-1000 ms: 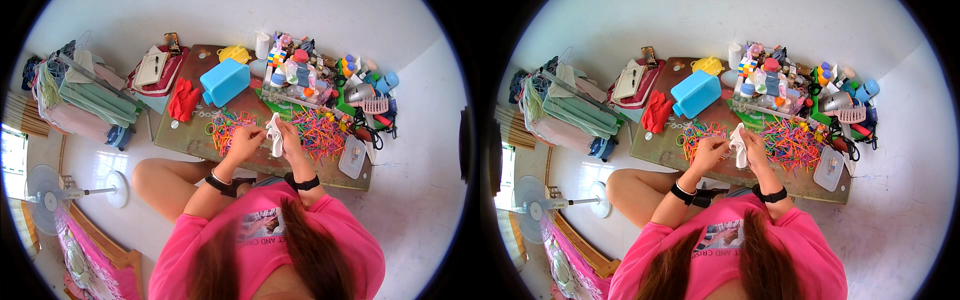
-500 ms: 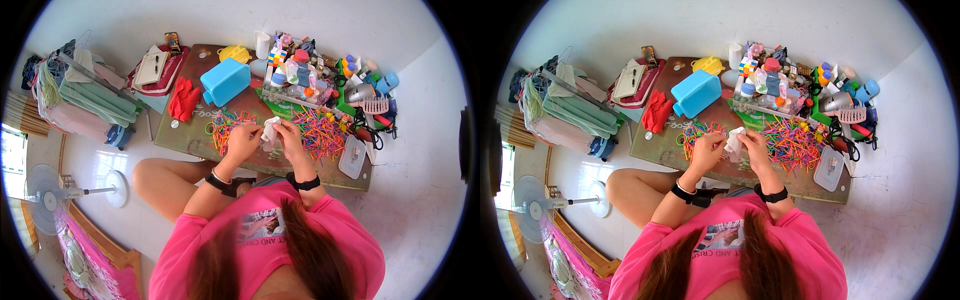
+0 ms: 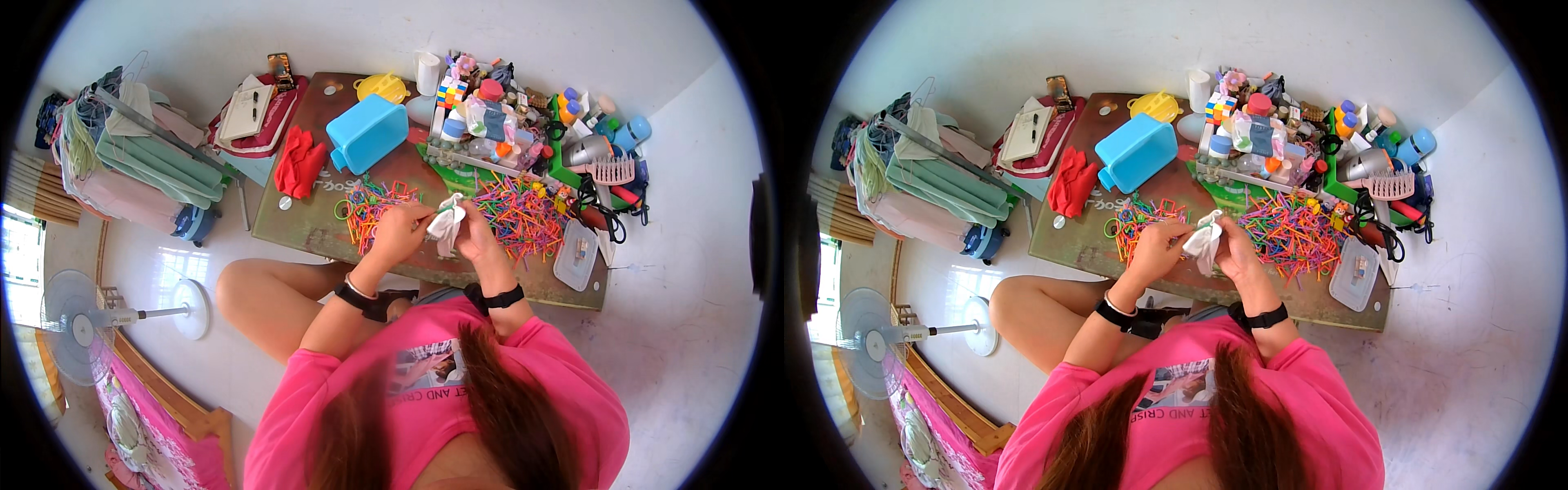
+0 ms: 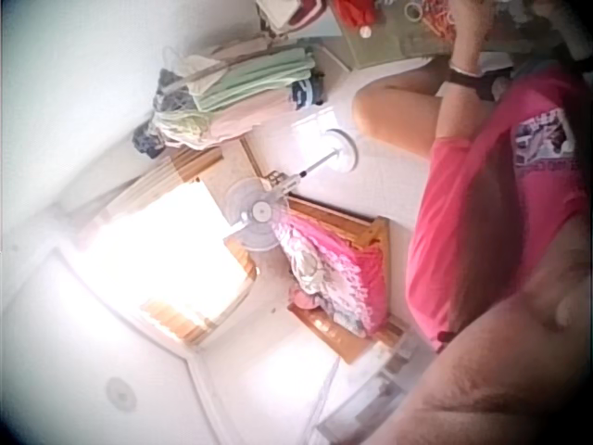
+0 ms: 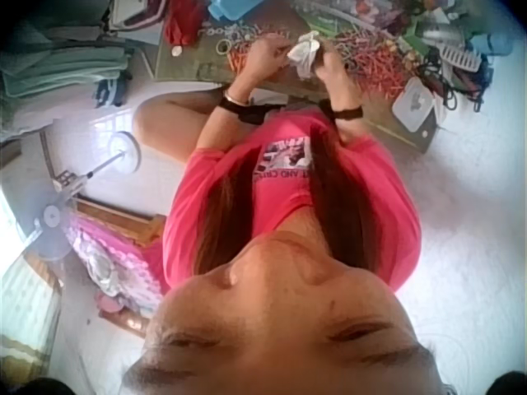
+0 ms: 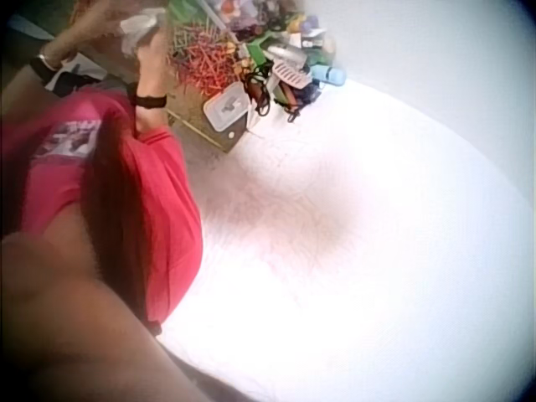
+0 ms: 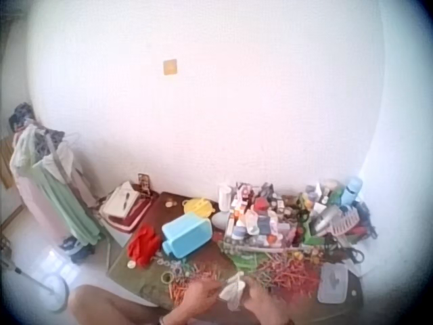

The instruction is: The person assembles colorful plastic chain links together by hand while sitting at a desk.

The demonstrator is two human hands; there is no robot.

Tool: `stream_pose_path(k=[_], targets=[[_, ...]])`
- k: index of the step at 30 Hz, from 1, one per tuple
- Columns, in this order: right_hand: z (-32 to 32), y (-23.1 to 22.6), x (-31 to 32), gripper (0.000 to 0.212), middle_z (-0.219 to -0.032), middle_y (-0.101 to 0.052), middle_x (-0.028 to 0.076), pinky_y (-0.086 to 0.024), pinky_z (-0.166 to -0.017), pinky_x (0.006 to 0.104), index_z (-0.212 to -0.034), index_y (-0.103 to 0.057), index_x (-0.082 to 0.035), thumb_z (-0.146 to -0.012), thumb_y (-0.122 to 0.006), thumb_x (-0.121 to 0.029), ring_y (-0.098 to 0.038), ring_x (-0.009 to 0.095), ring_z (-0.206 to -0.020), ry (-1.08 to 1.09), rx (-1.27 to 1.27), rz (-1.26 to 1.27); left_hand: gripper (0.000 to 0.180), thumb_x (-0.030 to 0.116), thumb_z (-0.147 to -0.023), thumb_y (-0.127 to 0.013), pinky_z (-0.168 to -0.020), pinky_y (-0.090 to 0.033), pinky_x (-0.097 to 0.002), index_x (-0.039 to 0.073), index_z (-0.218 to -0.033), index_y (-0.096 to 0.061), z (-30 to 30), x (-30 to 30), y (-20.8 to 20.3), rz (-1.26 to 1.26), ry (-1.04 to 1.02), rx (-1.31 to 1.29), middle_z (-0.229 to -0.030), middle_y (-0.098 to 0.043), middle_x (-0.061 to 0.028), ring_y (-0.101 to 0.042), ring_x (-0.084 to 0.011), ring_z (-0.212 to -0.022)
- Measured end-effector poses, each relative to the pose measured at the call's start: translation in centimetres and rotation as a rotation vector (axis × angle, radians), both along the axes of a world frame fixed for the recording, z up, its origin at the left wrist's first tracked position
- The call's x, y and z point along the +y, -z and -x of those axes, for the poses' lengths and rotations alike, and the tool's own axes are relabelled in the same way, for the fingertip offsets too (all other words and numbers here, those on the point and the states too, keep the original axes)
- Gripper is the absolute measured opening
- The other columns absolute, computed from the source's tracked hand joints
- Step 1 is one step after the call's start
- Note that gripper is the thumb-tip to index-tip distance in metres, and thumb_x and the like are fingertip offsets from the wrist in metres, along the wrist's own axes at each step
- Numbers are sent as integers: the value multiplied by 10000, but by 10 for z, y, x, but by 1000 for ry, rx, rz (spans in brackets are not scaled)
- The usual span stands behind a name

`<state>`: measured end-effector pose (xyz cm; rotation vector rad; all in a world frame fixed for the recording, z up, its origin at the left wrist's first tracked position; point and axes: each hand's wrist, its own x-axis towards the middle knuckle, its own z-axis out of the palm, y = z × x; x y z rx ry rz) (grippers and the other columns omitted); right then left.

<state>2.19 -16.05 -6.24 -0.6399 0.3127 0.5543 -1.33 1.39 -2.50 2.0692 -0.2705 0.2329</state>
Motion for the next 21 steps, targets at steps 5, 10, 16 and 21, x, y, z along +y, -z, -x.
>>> stream_pose_path(k=[5,10,16,21], targets=[[5,2,10,264,-1046,-661,53,-510,-817,293,-1150,-618,-9,-963,-537,-177,-636,149,-922,-100,-285,118,160,74,-763,-663,-605,-483,-358,28,-909,-709,0,0,8,160,-99,68,-790,-669,-151,-650,-289,-686],[10,0,20,241,-1047,-659,32,-492,-814,265,-1153,-620,-17,-975,-523,-147,-621,112,-922,-70,-456,371,201,40,-735,-667,-605,-478,-330,15,-931,-706,0,1,12,124,-70,85,-776,-672,-150,-645,-248,-679],[0,-11,7,210,-894,-641,-8,-439,-676,221,-1088,-634,-15,-979,-536,-165,-545,44,-767,-124,-763,716,179,19,-764,-656,-598,-462,-290,-12,-935,-696,-1,1,16,227,-26,140,-749,-668,-112,-618,-141,-662],[-9,-7,-5,210,-894,-649,13,-445,-652,237,-1088,-634,-19,-982,-529,-167,-555,61,-741,-34,-683,748,157,80,-789,-664,-545,-440,-301,0,-917,-704,-4,4,11,463,-86,260,-694,-648,-114,-602,-165,-592]])
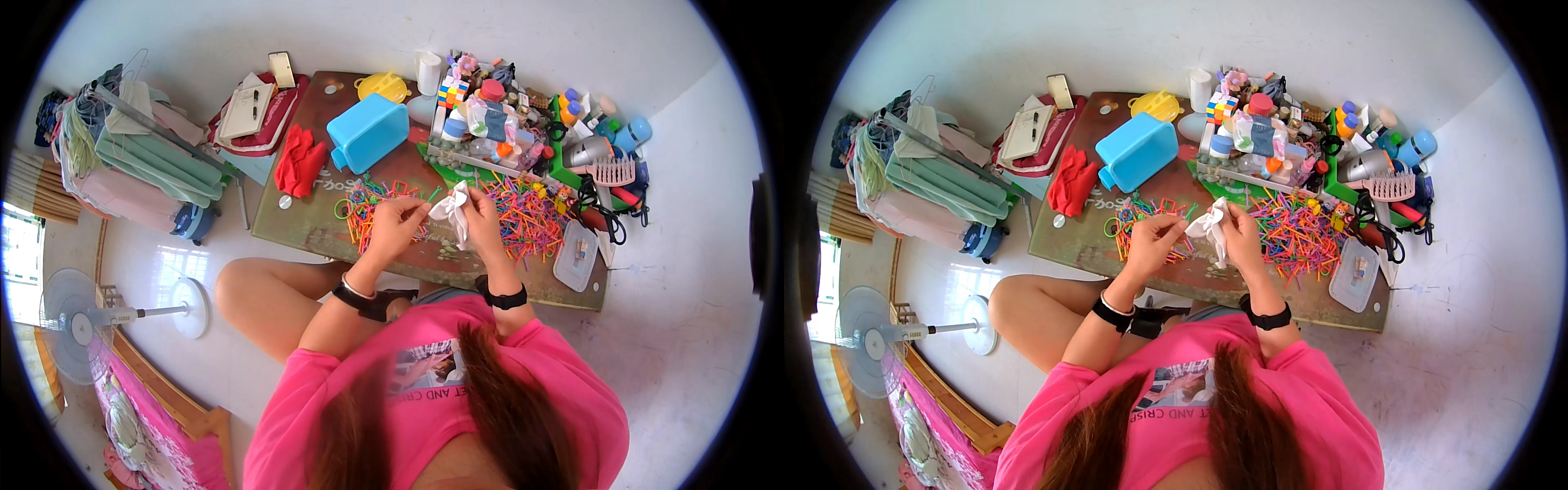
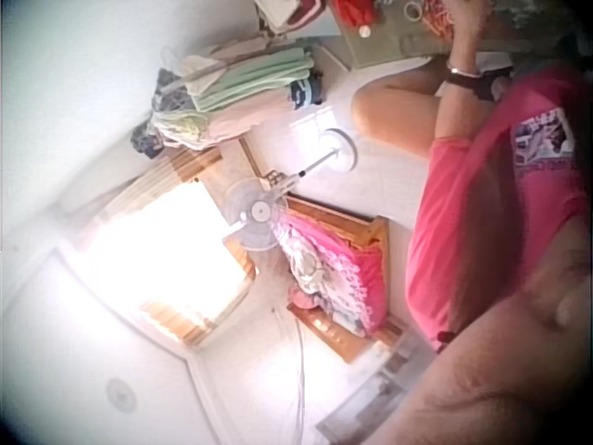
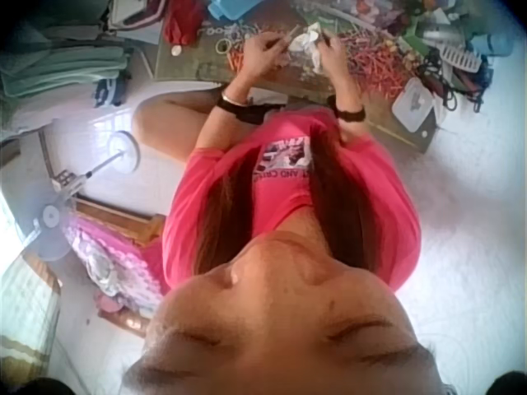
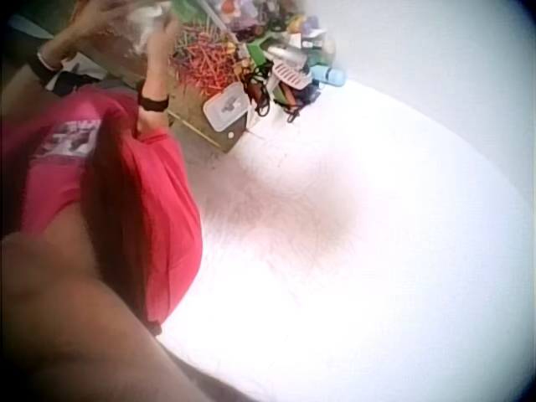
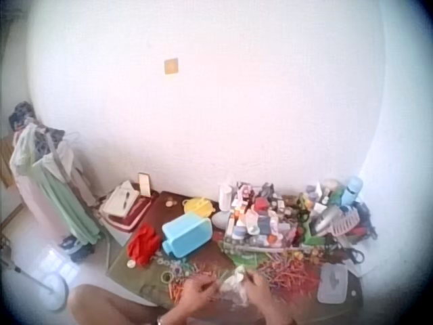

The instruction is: The person assembles colorful plastic chain links together by hand while sitting at a desk.

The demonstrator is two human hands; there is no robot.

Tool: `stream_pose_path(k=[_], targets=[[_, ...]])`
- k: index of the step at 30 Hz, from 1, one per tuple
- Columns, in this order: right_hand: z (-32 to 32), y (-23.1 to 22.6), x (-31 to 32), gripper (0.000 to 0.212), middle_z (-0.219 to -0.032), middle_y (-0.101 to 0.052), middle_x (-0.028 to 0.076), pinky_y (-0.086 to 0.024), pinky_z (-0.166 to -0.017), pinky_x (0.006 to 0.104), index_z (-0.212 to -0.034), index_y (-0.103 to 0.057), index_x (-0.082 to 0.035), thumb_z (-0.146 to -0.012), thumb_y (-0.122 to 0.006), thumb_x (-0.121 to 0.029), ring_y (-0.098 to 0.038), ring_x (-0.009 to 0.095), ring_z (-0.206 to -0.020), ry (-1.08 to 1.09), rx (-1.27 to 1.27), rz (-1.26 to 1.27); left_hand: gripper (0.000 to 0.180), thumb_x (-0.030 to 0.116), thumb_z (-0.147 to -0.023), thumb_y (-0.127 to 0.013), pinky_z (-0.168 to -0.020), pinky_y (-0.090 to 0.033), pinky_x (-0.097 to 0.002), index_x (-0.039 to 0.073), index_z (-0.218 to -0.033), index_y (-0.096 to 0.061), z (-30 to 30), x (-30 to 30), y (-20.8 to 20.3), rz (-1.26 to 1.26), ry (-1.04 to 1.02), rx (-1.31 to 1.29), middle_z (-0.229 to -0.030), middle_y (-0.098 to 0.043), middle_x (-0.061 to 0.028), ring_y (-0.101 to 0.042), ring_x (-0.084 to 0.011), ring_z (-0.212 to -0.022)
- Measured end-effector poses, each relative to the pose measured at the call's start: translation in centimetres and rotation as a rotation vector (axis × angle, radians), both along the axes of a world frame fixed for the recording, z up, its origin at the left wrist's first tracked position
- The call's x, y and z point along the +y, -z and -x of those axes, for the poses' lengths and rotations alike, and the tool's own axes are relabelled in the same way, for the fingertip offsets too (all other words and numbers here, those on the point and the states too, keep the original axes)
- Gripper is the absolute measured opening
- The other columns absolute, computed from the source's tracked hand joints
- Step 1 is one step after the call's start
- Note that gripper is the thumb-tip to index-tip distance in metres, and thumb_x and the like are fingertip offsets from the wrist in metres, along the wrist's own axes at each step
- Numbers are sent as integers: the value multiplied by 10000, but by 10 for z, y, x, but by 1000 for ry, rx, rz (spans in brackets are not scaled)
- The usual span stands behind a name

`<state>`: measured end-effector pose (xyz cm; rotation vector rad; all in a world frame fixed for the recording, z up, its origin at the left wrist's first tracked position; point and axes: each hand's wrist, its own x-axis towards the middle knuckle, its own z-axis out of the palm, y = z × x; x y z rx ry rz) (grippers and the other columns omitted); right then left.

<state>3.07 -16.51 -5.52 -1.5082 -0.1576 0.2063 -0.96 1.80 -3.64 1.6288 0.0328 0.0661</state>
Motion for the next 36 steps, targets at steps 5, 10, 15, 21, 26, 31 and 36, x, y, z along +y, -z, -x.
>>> stream_pose_path(k=[5,10,15,21,26,31,36], targets=[[15,7,23,208,-784,-521,-43,-363,-591,257,-884,-579,-41,-984,-542,-220,-435,56,-698,-115,41,-2,117,74,-804,-654,-541,-448,-320,-15,-873,-685,4,-6,-3,-394,-10,-221,-681,-631,-130,-596,-188,-578],[15,6,25,288,-688,-523,111,-363,-556,349,-868,-530,-24,-980,-524,-290,-460,218,-598,-48,-100,291,118,99,-799,-652,-552,-457,-343,-13,-826,-676,2,-3,-11,-424,113,-139,-677,-612,-149,-605,-240,-588],[19,-11,23,326,-716,-544,239,-388,-557,454,-884,-548,-10,-973,-502,-320,-538,427,-658,57,-307,559,156,159,-833,-650,-591,-495,-376,13,-868,-694,1,11,-18,-531,169,-29,-719,-653,-156,-635,-310,-619],[17,-16,18,334,-733,-583,217,-403,-555,447,-836,-585,-14,-955,-528,-321,-567,418,-683,-202,-286,691,194,172,-860,-684,-601,-494,-291,-3,-943,-678,-4,10,-5,-201,57,-47,-752,-689,-90,-656,-151,-675],[16,-22,14,319,-702,-588,194,-405,-540,393,-871,-606,-10,-943,-555,-317,-579,327,-600,-309,-195,609,168,129,-890,-671,-674,-498,-239,-14,-977,-659,-10,19,14,142,147,162,-851,-686,-52,-638,-104,-766],[10,-12,3,236,-674,-604,74,-411,-544,310,-935,-637,-3,-924,-604,-237,-538,110,-590,-295,-79,358,160,112,-899,-662,-715,-517,-239,-25,-982,-650,-12,21,18,242,165,233,-883,-682,-58,-650,-117,-802],[8,-21,-6,193,-699,-616,-14,-419,-552,248,-905,-663,-4,-886,-666,-197,-518,34,-625,-190,112,212,164,99,-898,-659,-724,-525,-234,-49,-967,-645,-13,18,21,246,171,255,-855,-687,-76,-661,-124,-790]])
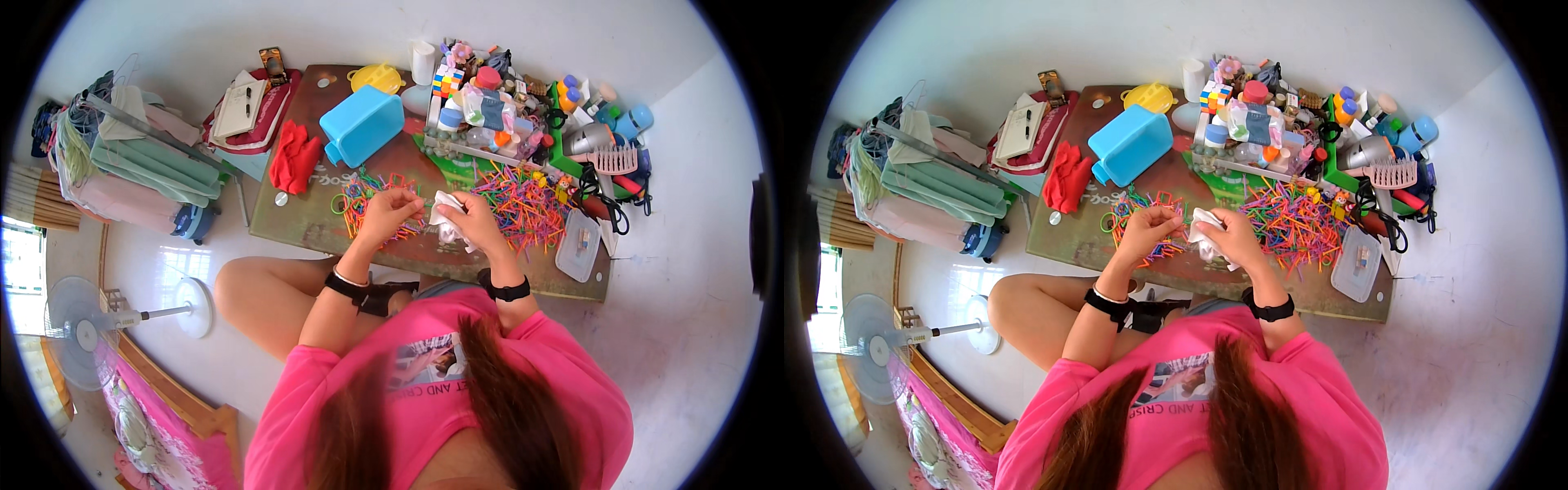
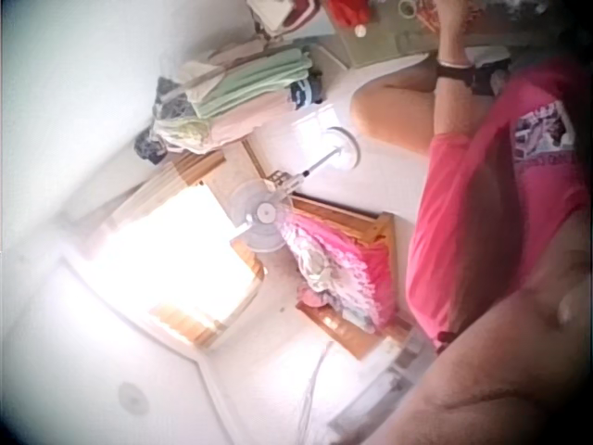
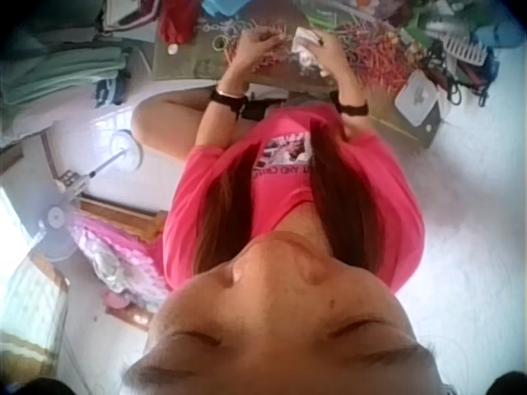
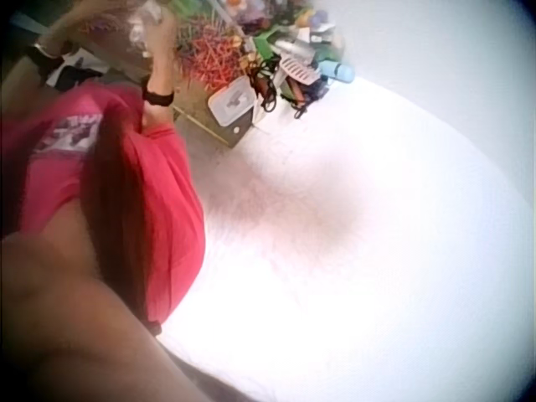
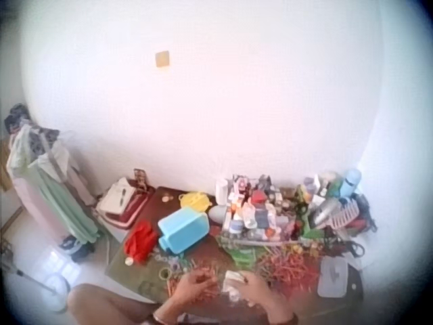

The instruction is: The person assembles colorful plastic chain links together by hand while sitting at a desk.

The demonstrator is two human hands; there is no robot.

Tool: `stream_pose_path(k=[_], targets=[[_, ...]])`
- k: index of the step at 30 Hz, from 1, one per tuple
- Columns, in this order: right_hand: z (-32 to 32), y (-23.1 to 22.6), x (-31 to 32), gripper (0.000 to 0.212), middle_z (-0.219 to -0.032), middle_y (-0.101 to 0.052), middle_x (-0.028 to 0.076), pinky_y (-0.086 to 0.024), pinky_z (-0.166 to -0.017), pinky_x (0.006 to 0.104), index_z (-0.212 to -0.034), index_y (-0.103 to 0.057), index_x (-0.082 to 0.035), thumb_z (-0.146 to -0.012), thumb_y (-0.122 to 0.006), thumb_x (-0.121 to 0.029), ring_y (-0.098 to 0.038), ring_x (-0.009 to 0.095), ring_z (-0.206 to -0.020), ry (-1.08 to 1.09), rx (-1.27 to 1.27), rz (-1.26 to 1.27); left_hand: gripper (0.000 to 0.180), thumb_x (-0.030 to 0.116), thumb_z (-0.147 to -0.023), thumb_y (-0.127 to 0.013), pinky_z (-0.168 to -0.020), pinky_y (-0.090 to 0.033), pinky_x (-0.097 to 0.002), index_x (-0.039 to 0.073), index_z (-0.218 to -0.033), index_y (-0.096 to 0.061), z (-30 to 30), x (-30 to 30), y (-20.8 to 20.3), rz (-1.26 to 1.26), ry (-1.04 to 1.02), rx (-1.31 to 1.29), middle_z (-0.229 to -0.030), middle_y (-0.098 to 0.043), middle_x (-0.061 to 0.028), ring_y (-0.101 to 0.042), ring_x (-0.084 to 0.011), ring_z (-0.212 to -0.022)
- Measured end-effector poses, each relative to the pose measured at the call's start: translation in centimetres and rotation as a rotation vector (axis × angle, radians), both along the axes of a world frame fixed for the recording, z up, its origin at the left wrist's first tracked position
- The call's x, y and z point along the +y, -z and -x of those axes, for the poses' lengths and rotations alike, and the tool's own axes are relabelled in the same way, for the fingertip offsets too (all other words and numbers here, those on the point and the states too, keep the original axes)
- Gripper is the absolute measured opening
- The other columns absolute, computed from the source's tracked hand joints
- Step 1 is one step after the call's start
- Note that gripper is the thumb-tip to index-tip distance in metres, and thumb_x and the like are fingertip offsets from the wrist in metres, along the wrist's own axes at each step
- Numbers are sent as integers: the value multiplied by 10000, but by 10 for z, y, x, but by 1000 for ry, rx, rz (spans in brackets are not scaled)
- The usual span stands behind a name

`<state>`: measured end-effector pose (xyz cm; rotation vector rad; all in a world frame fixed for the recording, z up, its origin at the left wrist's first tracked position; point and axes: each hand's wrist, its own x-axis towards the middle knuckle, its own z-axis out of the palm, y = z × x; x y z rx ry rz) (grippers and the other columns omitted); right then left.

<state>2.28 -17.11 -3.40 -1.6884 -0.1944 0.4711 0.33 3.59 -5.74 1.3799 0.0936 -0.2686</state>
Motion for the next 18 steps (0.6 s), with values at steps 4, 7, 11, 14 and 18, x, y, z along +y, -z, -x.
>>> stream_pose_path(k=[4,7,11,14,18], targets=[[-7,30,-11,197,-712,-617,-25,-411,-538,239,-899,-661,5,-872,-687,-189,-519,37,-609,156,-31,-48,147,95,-898,-653,-720,-522,-230,-42,-951,-652,-5,-3,14,-95,-69,-56,-849,-691,-75,-660,-119,-786],[-14,42,-19,194,-712,-616,-23,-414,-540,241,-907,-665,-1,-869,-693,-190,-517,40,-601,229,89,-157,140,92,-892,-655,-710,-517,-231,-35,-952,-658,-14,5,27,-168,-189,-81,-854,-692,-67,-655,-109,-791],[-9,54,-8,186,-768,-631,-6,-425,-569,236,-946,-659,-3,-872,-688,-172,-538,48,-638,255,205,-278,153,75,-860,-679,-691,-512,-241,-26,-974,-670,-19,-9,28,-289,-101,-117,-856,-697,-55,-654,-107,-787],[-10,57,-11,217,-778,-631,-1,-421,-575,235,-968,-656,2,-859,-700,-181,-541,54,-647,309,160,-243,171,55,-827,-696,-692,-514,-248,-24,-977,-672,-19,-23,30,-433,-6,-161,-861,-705,-64,-661,-113,-783],[-20,65,-32,235,-755,-635,24,-422,-562,265,-939,-653,21,-828,-700,-181,-547,76,-633,396,36,-84,176,47,-779,-681,-677,-527,-293,20,-953,-680,-28,-29,41,-514,-107,-229,-834,-704,-96,-688,-194,-764]])
